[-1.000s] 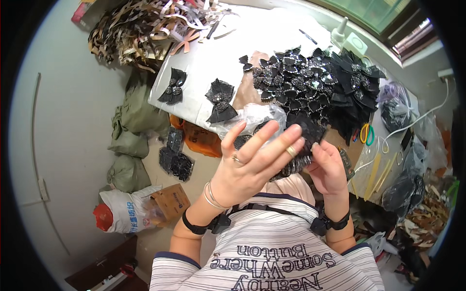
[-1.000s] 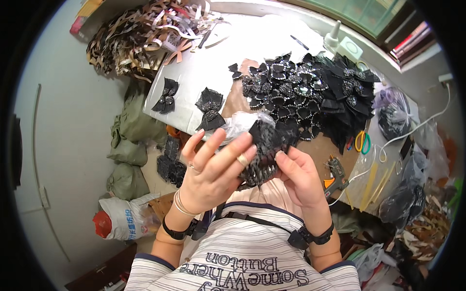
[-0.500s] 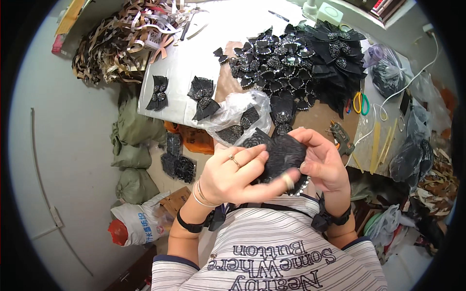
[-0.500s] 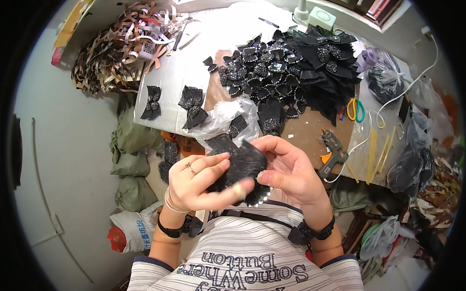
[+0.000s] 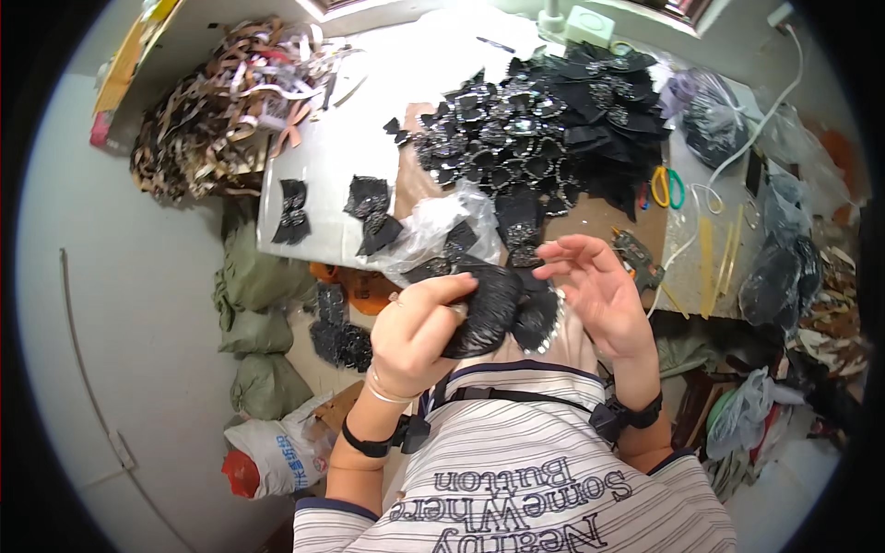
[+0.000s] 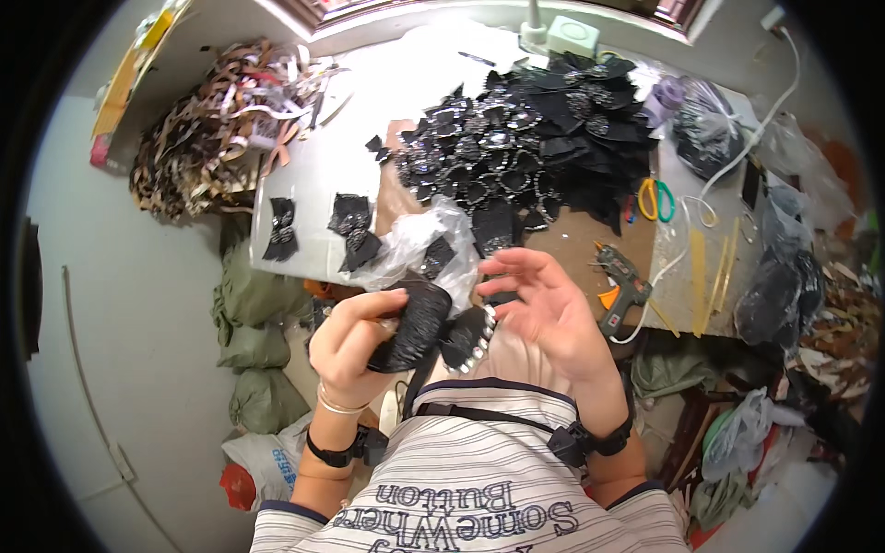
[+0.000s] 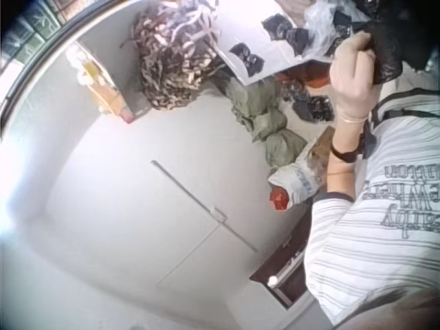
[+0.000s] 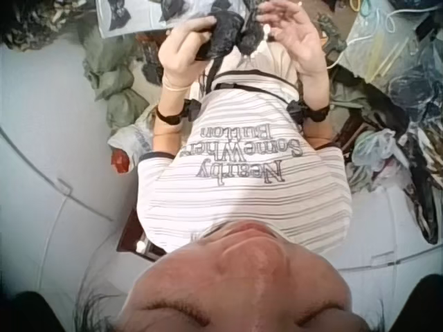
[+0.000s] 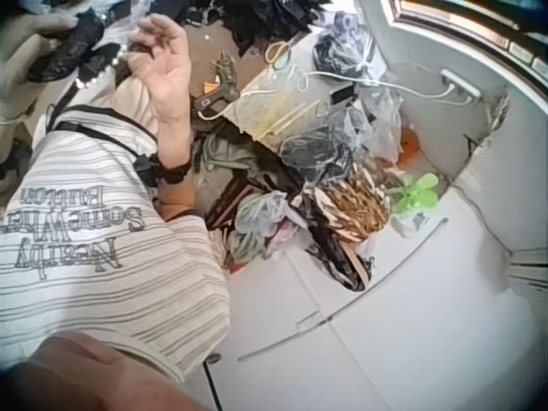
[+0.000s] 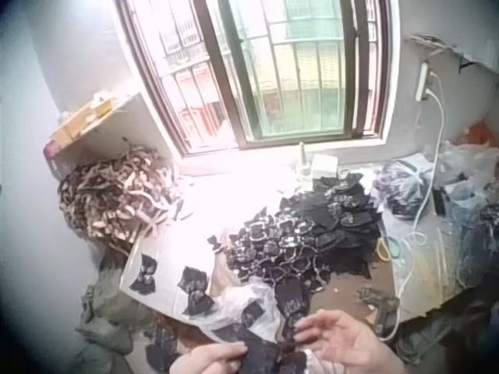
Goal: The person assembles black lace bows by hand, using a hot glue gun to attach small decorative pieces to the center of the bows. They repeatedly pick up a bow, apply glue, and press a piece onto it, then place the finished item on a pile on the table.
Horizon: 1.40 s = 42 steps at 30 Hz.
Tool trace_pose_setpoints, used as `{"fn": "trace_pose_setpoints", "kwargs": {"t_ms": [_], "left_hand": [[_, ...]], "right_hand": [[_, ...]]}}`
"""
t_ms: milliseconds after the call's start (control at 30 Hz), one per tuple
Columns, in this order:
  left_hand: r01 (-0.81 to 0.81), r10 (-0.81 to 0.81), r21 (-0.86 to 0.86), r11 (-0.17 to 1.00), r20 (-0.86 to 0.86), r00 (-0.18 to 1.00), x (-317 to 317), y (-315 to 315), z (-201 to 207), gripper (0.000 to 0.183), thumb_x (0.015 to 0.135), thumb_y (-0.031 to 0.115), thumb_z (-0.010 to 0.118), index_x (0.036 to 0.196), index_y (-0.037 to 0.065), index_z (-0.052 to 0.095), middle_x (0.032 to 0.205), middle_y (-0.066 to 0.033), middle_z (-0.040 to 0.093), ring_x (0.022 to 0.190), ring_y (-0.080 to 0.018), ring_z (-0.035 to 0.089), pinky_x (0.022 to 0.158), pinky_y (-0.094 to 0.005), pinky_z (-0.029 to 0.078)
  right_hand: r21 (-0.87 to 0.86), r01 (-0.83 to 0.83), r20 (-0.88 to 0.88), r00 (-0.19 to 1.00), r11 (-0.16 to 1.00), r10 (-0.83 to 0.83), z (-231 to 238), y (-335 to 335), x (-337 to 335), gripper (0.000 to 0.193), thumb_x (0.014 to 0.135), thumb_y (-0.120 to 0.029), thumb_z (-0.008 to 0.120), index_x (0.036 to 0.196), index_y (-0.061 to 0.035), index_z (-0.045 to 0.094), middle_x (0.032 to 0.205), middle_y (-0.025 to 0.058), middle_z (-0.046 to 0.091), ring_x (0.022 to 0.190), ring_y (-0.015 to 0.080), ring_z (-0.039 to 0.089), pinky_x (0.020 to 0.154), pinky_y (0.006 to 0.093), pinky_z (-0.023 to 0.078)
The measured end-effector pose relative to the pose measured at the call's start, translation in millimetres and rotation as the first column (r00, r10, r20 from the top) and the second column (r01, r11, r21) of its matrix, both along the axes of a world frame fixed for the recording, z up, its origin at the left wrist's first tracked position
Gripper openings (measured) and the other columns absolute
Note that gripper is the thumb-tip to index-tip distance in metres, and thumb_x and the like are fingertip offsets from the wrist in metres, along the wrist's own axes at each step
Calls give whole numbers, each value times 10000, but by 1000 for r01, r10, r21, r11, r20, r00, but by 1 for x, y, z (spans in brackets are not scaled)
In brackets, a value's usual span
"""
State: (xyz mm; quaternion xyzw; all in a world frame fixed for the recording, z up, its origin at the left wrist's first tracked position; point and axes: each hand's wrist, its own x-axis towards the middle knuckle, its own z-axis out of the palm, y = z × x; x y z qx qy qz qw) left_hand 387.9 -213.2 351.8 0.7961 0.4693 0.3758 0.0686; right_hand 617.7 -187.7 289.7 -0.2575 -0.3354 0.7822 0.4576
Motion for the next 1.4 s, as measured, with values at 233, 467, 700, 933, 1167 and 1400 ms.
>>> {"fn": "trace_pose_setpoints", "kwargs": {"t_ms": [233, 467, 700, 933, 1167, 1400], "left_hand": [[69, -21, 172, 983, -266, 964, 8, 10, -4, 226, 685, 2, 681, 897, 66, 727, 696, -17, 565, 682, -169, 638, 548, -248, 497], [51, 39, 240, 969, -359, 932, 7, 16, -16, 202, 686, 43, 699, 887, 58, 715, 727, -16, 607, 718, -160, 649, 556, -240, 455], [-54, 161, 305, 951, -340, 926, -5, 22, -22, 218, 639, 49, 725, 852, 93, 736, 779, -6, 621, 730, -159, 646, 588, -253, 460], [-20, 171, 432, 902, -313, 934, -20, 31, -25, 179, 680, 68, 713, 856, 95, 723, 794, -4, 626, 738, -148, 643, 570, -226, 458], [12, 228, 532, 847, -383, 895, -36, 41, -13, 162, 726, 60, 672, 880, 82, 718, 818, -10, 628, 761, -152, 642, 576, -227, 472], [34, 235, 555, 831, -405, 884, -51, 43, -7, 154, 731, 66, 674, 877, 89, 716, 835, -6, 635, 794, -153, 641, 588, -225, 479]], "right_hand": [[102, 697, 988, 12, 710, -153, -305, -90, 167, 579, 691, -274, 793, 1127, 40, 578, 1011, 160, 643, 977, 278, 620, 867, 365, 487], [-103, 673, 995, 66, 733, 79, -310, -68, 169, 563, 616, -287, 790, 1040, 18, 580, 1010, 163, 635, 943, 270, 610, 840, 369, 472], [-131, 648, 592, 658, 750, -466, -189, -61, 121, 506, 734, -139, 716, 1173, -38, 484, 1089, 124, 577, 819, 170, 596, 775, 293, 469], [-76, 335, -38, 940, 939, -338, -28, -19, 71, 661, 697, -50, 674, 1301, -81, 406, 1227, 219, 524, 948, 317, 633, 886, 441, 511], [-44, 15, 223, 975, 999, -5, 40, -28, 63, 655, 585, 38, 711, 1204, -14, 502, 1145, 173, 567, 1136, 335, 556, 1024, 534, 410], [54, -185, 592, 797, 981, 118, 70, -31, 46, 553, 692, 98, 612, 1234, 44, 517, 1079, 124, 629, 1046, 287, 610, 985, 447, 448]]}}
